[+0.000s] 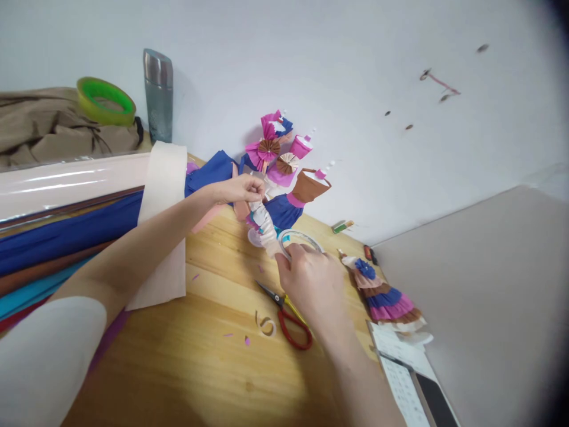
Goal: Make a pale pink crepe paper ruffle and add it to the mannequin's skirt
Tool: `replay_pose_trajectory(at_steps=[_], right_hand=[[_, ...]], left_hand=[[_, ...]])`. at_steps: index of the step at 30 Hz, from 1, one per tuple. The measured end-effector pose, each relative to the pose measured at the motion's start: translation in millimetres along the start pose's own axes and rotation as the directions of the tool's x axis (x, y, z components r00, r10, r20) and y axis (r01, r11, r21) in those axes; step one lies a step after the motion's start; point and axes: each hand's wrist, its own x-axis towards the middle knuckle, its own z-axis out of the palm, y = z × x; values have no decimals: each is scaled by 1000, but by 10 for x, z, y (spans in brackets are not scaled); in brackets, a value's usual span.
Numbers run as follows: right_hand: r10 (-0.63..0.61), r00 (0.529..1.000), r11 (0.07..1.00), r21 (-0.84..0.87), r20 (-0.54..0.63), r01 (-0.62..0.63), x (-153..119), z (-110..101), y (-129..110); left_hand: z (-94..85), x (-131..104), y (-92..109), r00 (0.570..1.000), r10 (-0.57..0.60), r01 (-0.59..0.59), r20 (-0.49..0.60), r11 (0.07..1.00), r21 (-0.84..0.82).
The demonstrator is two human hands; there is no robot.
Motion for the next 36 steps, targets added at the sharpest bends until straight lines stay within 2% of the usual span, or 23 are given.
replay_pose_trajectory(at_steps=[7, 13, 24, 30, 36], right_hand=[[-90, 996, 995, 38, -2, 90, -18, -53, -173], [-112, 992, 991, 64, -61, 116, 11, -87, -260], [31, 997, 997, 70, -73, -26, 131, 43, -225], [51, 994, 997, 67, -99, -44, 110, 61, -167], [56, 997, 995, 86, -47, -52, 94, 86, -131]], left_hand=[[-39, -9, -22, 1000, -10, 11, 15, 998, -59], [-29, -2, -29, 1000, -8, 8, -1, 996, -87], [0, 180, -135, 990, 9, -13, -140, 1000, -27], [30, 237, -167, 989, 44, -37, -141, 998, 55], [54, 277, -133, 987, 80, -56, -139, 985, 165]])
